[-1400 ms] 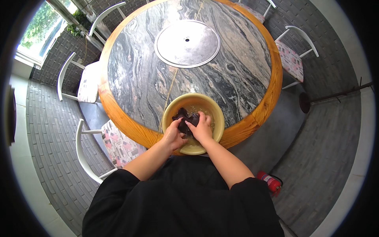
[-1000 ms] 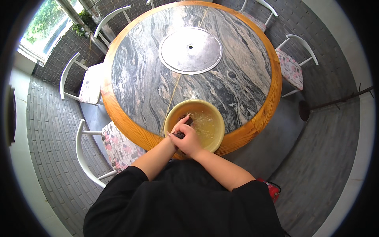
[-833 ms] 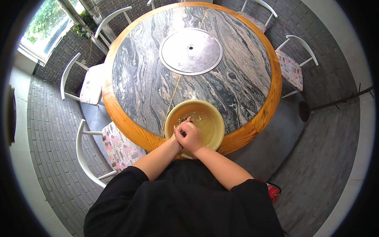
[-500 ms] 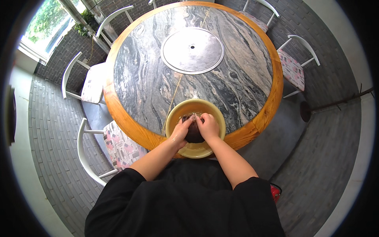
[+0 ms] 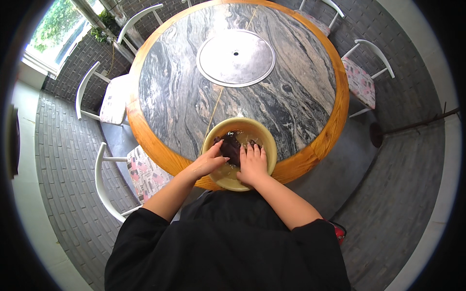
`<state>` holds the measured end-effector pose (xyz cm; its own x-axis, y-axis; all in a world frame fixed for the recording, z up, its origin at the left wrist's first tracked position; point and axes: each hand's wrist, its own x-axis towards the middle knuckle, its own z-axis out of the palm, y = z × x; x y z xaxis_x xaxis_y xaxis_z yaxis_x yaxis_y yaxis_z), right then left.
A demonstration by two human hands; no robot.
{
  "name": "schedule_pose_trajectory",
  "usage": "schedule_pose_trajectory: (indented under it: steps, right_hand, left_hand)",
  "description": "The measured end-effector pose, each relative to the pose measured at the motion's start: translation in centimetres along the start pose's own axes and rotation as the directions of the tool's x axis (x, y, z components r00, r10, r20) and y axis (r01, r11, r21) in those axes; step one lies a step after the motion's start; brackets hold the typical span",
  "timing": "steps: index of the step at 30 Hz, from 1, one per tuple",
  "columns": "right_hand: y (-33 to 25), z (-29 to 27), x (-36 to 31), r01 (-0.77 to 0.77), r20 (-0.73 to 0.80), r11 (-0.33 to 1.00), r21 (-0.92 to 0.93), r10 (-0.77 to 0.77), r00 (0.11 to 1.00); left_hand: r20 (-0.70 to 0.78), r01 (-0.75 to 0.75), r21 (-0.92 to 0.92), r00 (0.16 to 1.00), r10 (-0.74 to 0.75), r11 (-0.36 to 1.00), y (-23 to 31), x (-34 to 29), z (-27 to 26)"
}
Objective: The person wrings a cloth in a basin of water, folds it, and wipes down a dining table and its central turntable with the cloth.
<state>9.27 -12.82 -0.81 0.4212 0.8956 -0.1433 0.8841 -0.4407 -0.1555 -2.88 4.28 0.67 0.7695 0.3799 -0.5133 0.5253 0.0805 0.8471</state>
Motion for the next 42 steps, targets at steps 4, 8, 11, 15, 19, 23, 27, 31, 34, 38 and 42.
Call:
schedule_pose_trajectory:
  steps: [4,8,11,15,19,23,27,31,34,38,42]
  right_hand:
    - [1.9,1.4,2.1,0.049,0.021,0.998,-0.043,-0.048,0.999]
    - [3.6,2.7,2.7,-0.046,-0.04,0.851,0.523,0.078,0.996]
    - [4.6,1.9,2.9,0.022,-0.078,0.471,0.882,0.101,0.992]
    - [4.8,-1.1,2.3,-0.027,0.018,0.078,0.997,0.117,0.993]
    - [2.3,-4.5,1.9,-0.12,0.146,-0.207,0.971,0.116,0.982]
    - [3.1,-3.9,1.1,-0.011,0.029,-0.197,0.98,0.087,0.996]
    - [3.2,-5.2,0.4,0.161,-0.148,0.276,0.948,-0.067,0.987]
    - [3.3,-2.8,-1.5,-0.068,0.081,-0.072,0.995,0.191,0.978]
    - [4.0,-0.5,-0.7,0.179,-0.191,0.279,0.944,0.016,0.982]
    - [3.5,4.7,2.7,0.215,-0.233,0.272,0.938,0.035,0.972]
    - [0.9,4.2,2.3,0.127,-0.133,0.105,0.986,0.052,0.99]
  left_hand:
    - [0.107,-0.172,0.623,0.985,0.135,0.763,2.2,-1.6,-0.3]
    - [0.089,-0.299,0.775,0.924,0.372,0.557,1.7,-1.4,1.4]
    - [0.081,-0.422,0.775,0.805,0.588,0.47,1.4,-0.4,2.4]
    - [0.095,-0.597,0.51,0.755,0.649,0.619,1.5,0.9,3.0]
    - [-0.075,-0.72,0.073,0.686,0.724,0.69,1.2,1.7,3.9]
    - [0.005,-0.611,0.048,0.791,0.611,0.79,2.4,1.9,2.8]
    - [-0.033,-0.63,-0.012,0.777,0.629,0.777,-0.1,2.3,2.3]
    - [-0.078,-0.446,-0.127,0.895,0.439,0.886,-3.2,1.7,2.2]
    - [-0.094,-0.313,-0.338,0.949,0.299,0.888,-2.2,1.9,2.3]
    - [0.006,-0.279,-0.34,0.954,0.299,0.898,-0.4,3.4,4.8]
    - [-0.042,-0.383,0.071,0.921,0.387,0.921,-3.0,4.5,3.0]
